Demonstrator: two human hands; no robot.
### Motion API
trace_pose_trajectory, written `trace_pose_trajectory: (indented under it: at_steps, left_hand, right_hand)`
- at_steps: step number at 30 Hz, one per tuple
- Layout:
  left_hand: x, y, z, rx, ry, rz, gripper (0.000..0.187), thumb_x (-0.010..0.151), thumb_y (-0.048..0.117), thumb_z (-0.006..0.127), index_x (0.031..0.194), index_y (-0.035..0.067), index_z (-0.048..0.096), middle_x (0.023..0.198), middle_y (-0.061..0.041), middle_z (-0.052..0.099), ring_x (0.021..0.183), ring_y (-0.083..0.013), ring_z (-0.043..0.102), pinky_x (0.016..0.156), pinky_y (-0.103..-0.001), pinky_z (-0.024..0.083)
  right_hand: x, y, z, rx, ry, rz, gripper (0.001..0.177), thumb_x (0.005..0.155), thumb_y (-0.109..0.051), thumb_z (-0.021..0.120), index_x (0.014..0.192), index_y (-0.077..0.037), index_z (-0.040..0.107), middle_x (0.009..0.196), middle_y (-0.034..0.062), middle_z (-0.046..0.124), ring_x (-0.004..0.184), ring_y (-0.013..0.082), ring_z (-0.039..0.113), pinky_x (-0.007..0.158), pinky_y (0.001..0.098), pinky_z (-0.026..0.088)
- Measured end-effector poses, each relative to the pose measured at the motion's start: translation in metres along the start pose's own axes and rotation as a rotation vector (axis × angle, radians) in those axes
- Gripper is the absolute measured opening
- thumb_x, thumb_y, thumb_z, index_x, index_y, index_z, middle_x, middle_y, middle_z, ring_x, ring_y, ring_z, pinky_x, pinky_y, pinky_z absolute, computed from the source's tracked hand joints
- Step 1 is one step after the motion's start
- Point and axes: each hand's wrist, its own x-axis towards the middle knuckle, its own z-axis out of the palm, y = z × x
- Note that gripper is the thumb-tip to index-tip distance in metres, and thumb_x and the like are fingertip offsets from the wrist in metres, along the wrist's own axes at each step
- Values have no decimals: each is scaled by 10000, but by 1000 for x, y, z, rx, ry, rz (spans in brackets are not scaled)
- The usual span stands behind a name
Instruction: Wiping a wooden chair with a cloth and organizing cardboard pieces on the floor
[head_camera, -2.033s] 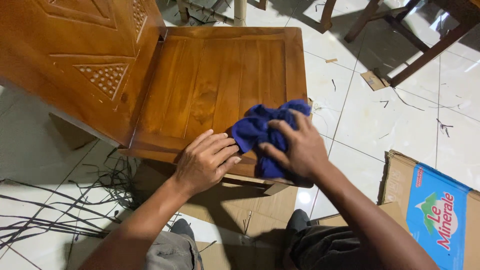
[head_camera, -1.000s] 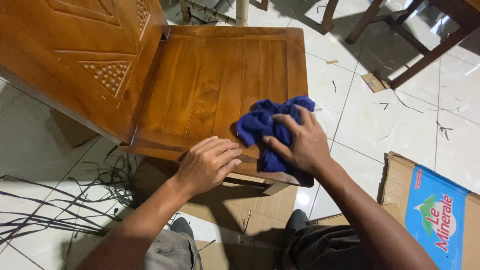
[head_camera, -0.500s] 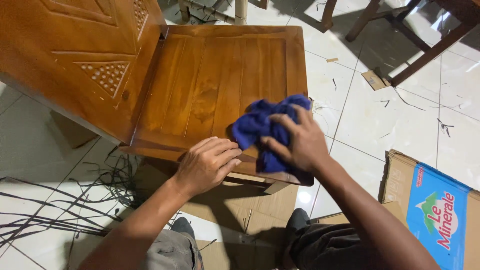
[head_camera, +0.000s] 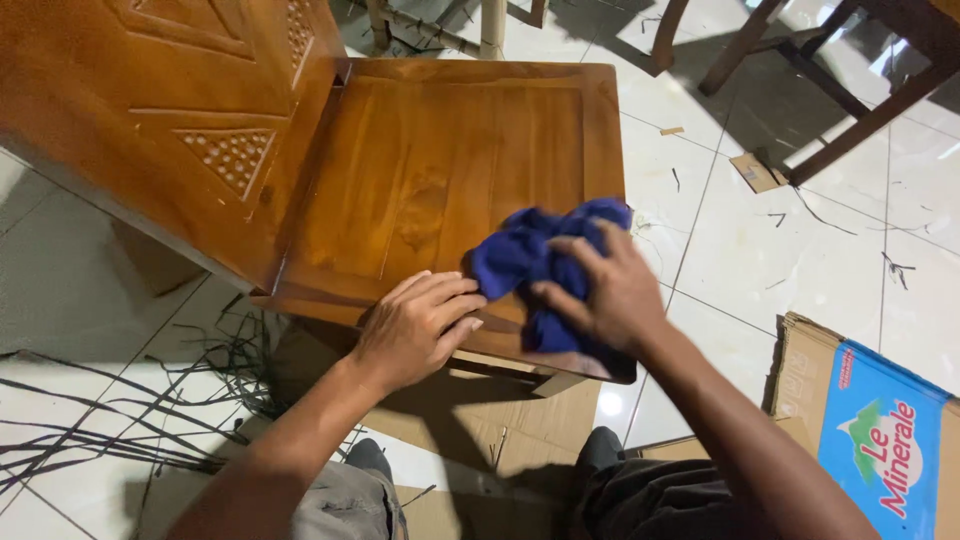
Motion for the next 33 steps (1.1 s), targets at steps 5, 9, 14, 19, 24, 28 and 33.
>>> trace_pose_trajectory:
  at_steps: [5, 9, 14, 19, 24, 28, 33]
  left_hand:
    - [-12, -9, -14, -5, -83, -80, 322, 989, 354, 624, 1260, 189, 675, 1305, -84, 664, 1280, -322, 596, 1086, -538, 436]
    - [-30, -19, -27, 11, -121, -175, 369, 989, 364, 612, 1322, 209, 654, 1355, -76, 643, 1326, -323, 563, 1118, -557, 395]
    - [-54, -34, -43, 61, -83, -245, 361, 970, 358, 641, 1299, 212, 670, 1330, -77, 658, 1309, -317, 576, 1110, -552, 403]
    - [-72, -49, -59, 134, -24, -319, 311, 933, 336, 674, 1212, 206, 719, 1253, -83, 694, 1245, -319, 625, 1045, -521, 468]
    - [-85, -55, -79, 163, -97, -640, 342, 967, 418, 611, 1226, 227, 728, 1252, -35, 706, 1250, -243, 633, 1009, -430, 513]
    - [-92, -51, -95, 123, -116, -686, 366, 973, 411, 607, 1213, 165, 735, 1266, -91, 701, 1247, -283, 640, 1004, -449, 521]
    - [-99, -50, -108, 128, -139, -770, 409, 974, 429, 584, 1281, 189, 709, 1299, -58, 689, 1220, -269, 652, 972, -475, 545]
  right_hand:
    - [32, 13, -3, -86, 17, 100, 553, 908, -579, 680, 1307, -201, 616, 1225, 284, 544, 1269, 495, 549, 1079, 545, 426]
    - [67, -4, 19, -133, 14, 145, 532, 913, -598, 670, 1306, -244, 616, 1239, 265, 521, 1216, 506, 554, 1008, 566, 464]
    - [106, -58, 50, -70, -1, -3, 502, 893, -572, 691, 1273, -248, 637, 1250, 265, 530, 1219, 496, 565, 1030, 550, 452]
    - [118, -122, 77, -10, -24, -161, 480, 876, -562, 694, 1228, -237, 662, 1252, 290, 552, 1243, 488, 564, 1047, 538, 432]
    - [99, -159, 77, 103, -141, -272, 511, 871, -591, 646, 1276, -281, 613, 1361, 216, 488, 1263, 470, 529, 970, 573, 490]
    - [105, -149, 71, 100, -184, -274, 495, 864, -582, 667, 1257, -283, 630, 1341, 196, 512, 1240, 451, 556, 964, 560, 505]
    - [148, -142, 102, -42, -171, -103, 496, 903, -621, 611, 1278, -297, 613, 1296, 183, 503, 1236, 456, 544, 941, 580, 506]
